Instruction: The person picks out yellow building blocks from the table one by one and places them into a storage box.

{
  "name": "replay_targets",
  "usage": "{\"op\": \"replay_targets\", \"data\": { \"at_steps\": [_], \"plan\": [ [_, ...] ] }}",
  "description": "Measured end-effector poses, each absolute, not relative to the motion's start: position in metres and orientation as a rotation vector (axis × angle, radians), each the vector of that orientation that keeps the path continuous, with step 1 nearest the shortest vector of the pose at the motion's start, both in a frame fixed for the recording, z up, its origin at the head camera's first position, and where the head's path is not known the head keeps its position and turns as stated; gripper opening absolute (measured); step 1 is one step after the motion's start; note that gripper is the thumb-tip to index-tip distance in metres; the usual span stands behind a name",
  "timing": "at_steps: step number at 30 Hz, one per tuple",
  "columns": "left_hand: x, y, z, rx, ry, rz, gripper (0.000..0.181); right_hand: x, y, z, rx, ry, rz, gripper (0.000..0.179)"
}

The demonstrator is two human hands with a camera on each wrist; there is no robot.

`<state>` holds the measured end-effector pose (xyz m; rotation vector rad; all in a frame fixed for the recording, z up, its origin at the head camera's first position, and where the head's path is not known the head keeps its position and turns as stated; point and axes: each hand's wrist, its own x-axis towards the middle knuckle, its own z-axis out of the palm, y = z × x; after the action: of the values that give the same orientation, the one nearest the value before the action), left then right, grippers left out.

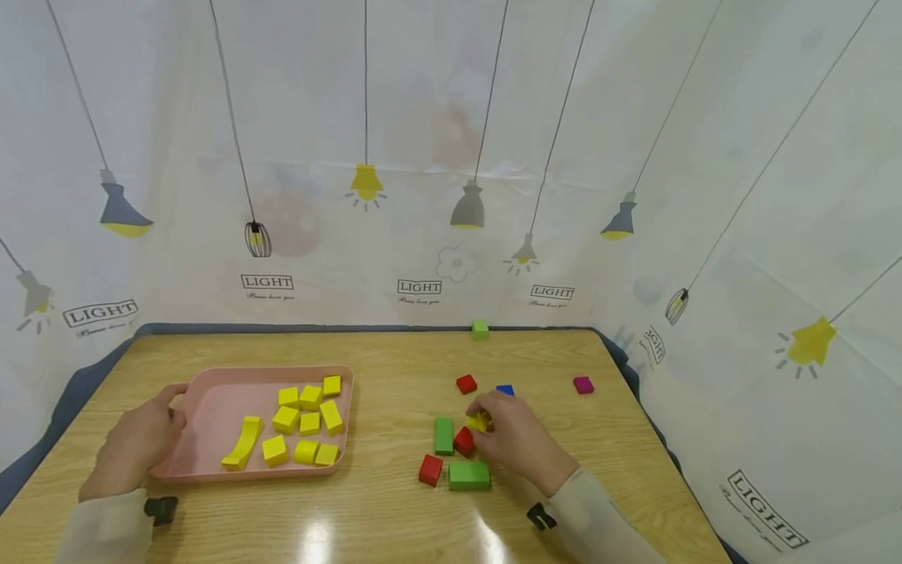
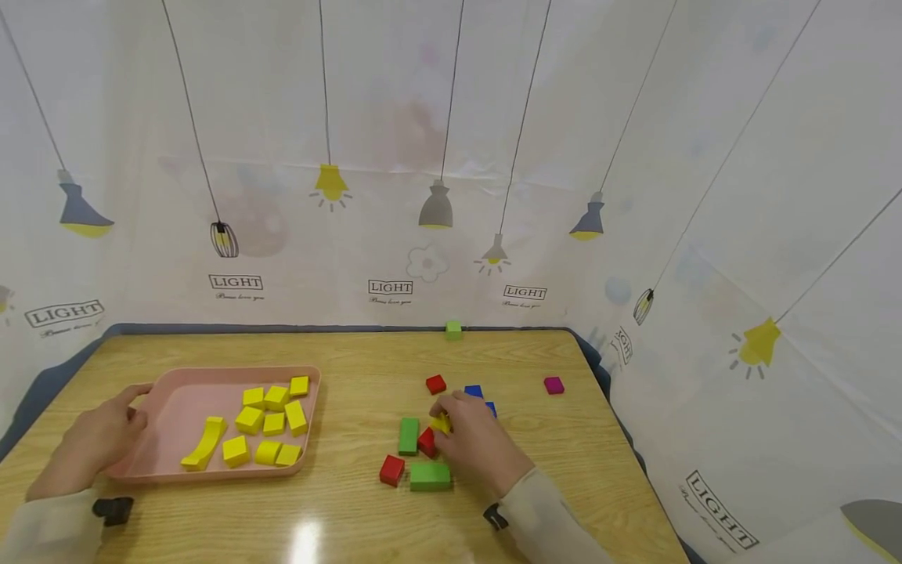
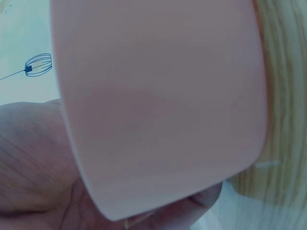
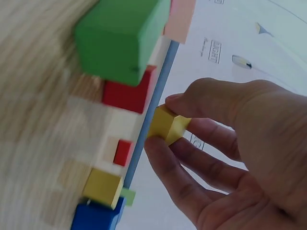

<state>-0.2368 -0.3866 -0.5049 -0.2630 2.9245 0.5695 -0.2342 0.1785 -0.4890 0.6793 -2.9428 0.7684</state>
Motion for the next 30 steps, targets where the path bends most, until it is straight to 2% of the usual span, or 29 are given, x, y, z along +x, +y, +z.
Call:
{"op": "replay_targets", "data": {
  "at_steps": [10,19,30],
  "plan": [
    [-0.238,-0.386,-0.503,-0.281,2.916,0.551,0.06,-0.248,0.147,-0.479,0.848,-2.855,0.815,0.022],
    [-0.239,-0.386,-0.506,-0.308,2.89,0.566,0.061,-0.262,0.11,-0.467,1.038,-2.771,0.753,0.029],
    [-0.24,-0.386,-0.506,-0.315,2.877,0.552,0.062,-0.283,0.06,-0.454,1.115,-2.809,0.707,0.025]
  ]
}}
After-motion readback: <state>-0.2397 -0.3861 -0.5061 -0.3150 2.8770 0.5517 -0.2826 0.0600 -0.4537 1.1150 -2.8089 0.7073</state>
